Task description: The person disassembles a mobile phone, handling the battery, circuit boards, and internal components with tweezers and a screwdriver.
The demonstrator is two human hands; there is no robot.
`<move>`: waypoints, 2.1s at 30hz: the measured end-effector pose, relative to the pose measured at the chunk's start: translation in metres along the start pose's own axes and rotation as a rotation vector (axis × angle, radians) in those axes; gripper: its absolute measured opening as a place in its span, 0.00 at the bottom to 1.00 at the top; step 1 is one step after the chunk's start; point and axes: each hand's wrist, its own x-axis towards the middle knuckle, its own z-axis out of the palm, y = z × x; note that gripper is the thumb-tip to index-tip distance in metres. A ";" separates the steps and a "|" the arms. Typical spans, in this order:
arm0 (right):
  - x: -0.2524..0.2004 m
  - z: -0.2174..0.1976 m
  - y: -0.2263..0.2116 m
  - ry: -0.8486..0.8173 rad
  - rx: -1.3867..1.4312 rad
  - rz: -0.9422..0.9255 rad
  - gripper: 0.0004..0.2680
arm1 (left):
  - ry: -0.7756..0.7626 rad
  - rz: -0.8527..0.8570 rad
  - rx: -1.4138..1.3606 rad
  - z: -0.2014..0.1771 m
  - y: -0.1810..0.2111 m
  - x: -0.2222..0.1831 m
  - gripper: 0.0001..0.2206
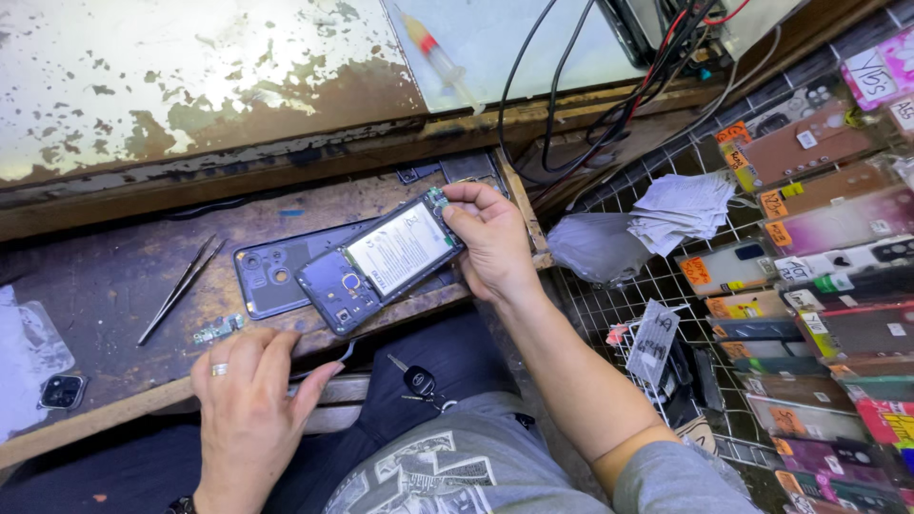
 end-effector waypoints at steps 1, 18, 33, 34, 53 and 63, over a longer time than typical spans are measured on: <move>0.000 0.003 0.003 -0.009 0.021 0.010 0.08 | -0.005 -0.007 0.002 -0.001 0.002 -0.005 0.24; -0.029 0.026 0.019 -0.251 -0.070 0.122 0.09 | -0.028 -0.234 -0.396 -0.035 0.027 0.030 0.16; -0.025 0.048 -0.018 -0.439 -0.725 0.006 0.06 | -0.327 -0.606 -1.310 0.029 0.027 0.056 0.17; -0.024 0.051 -0.020 -0.445 -0.757 -0.021 0.05 | -0.318 -0.602 -1.312 0.029 0.026 0.056 0.17; 0.001 0.049 -0.037 -0.533 -0.571 0.098 0.04 | -0.252 -0.608 -1.441 0.029 0.020 0.050 0.17; -0.005 0.067 -0.048 -0.654 -0.901 -0.164 0.05 | -0.242 -0.613 -1.451 0.030 0.020 0.048 0.17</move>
